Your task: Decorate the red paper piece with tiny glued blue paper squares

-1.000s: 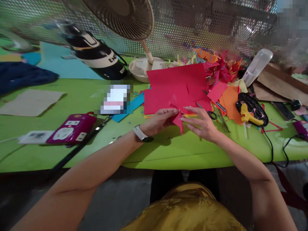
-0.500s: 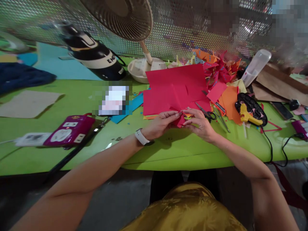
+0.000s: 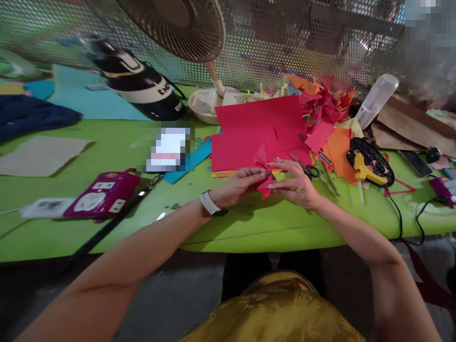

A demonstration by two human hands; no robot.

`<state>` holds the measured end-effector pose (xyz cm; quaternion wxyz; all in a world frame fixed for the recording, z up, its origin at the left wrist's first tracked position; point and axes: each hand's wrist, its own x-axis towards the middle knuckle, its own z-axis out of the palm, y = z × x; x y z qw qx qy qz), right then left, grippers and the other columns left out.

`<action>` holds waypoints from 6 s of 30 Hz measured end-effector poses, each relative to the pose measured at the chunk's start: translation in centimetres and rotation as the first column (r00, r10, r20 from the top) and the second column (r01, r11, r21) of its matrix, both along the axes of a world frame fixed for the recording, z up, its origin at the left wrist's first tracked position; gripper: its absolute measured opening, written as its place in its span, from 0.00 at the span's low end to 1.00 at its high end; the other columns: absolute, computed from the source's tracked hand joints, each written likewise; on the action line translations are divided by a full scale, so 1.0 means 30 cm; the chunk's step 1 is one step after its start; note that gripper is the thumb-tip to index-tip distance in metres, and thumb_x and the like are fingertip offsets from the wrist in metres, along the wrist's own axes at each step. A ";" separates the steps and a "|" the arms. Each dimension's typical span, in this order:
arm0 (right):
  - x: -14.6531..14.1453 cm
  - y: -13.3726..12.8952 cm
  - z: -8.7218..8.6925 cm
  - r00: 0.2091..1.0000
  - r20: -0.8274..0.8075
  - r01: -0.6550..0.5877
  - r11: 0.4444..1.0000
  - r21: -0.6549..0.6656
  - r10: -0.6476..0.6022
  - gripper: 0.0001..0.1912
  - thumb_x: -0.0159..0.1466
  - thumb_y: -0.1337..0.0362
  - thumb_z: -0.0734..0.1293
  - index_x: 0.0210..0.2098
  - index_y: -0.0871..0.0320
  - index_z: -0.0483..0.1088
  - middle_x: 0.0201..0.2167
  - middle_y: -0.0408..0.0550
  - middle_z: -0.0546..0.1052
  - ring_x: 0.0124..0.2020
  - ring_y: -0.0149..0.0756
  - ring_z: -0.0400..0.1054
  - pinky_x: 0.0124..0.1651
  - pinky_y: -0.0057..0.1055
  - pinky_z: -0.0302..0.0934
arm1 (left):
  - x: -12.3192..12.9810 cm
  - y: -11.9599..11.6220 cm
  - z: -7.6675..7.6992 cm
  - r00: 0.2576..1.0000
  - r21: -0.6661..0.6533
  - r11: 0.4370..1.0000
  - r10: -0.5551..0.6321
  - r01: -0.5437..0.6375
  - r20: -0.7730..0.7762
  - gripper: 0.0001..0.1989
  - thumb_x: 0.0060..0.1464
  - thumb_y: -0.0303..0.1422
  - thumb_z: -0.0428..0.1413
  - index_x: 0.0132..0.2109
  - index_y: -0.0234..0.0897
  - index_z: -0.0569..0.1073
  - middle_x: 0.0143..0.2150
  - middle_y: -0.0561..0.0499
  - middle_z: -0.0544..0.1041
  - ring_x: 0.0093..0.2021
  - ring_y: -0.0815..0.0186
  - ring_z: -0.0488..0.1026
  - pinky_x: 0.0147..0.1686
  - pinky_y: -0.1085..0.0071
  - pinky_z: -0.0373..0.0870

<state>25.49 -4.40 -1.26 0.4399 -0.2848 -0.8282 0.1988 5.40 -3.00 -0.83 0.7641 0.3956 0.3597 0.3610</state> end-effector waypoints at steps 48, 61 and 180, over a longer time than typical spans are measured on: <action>-0.038 -0.004 -0.005 0.857 -0.380 -0.032 0.700 -0.714 -0.349 0.16 0.49 0.54 0.75 0.24 0.56 0.69 0.38 0.45 0.74 0.34 0.29 0.69 0.39 0.31 0.66 | 0.032 -0.027 -0.002 0.999 0.076 0.997 0.019 -0.021 0.030 0.17 0.44 0.39 0.66 0.40 0.34 0.79 0.40 0.46 0.81 0.43 0.58 0.76 0.46 0.60 0.74; -0.043 0.000 -0.009 0.852 -0.382 -0.046 0.675 -0.737 -0.359 0.15 0.47 0.55 0.76 0.23 0.56 0.70 0.36 0.44 0.75 0.32 0.29 0.69 0.36 0.29 0.66 | 0.032 -0.031 -0.012 0.997 0.094 0.993 0.078 -0.078 -0.001 0.12 0.42 0.38 0.66 0.33 0.35 0.80 0.37 0.48 0.81 0.39 0.63 0.76 0.44 0.65 0.72; -0.074 -0.019 -0.003 0.983 -0.148 -0.050 0.618 -0.785 -0.110 0.21 0.53 0.47 0.70 0.23 0.60 0.68 0.17 0.38 0.65 0.18 0.23 0.53 0.21 0.25 0.46 | 0.026 -0.021 -0.036 0.978 0.138 0.970 0.205 -0.198 -0.033 0.10 0.43 0.38 0.66 0.33 0.38 0.81 0.32 0.49 0.82 0.37 0.62 0.77 0.41 0.66 0.72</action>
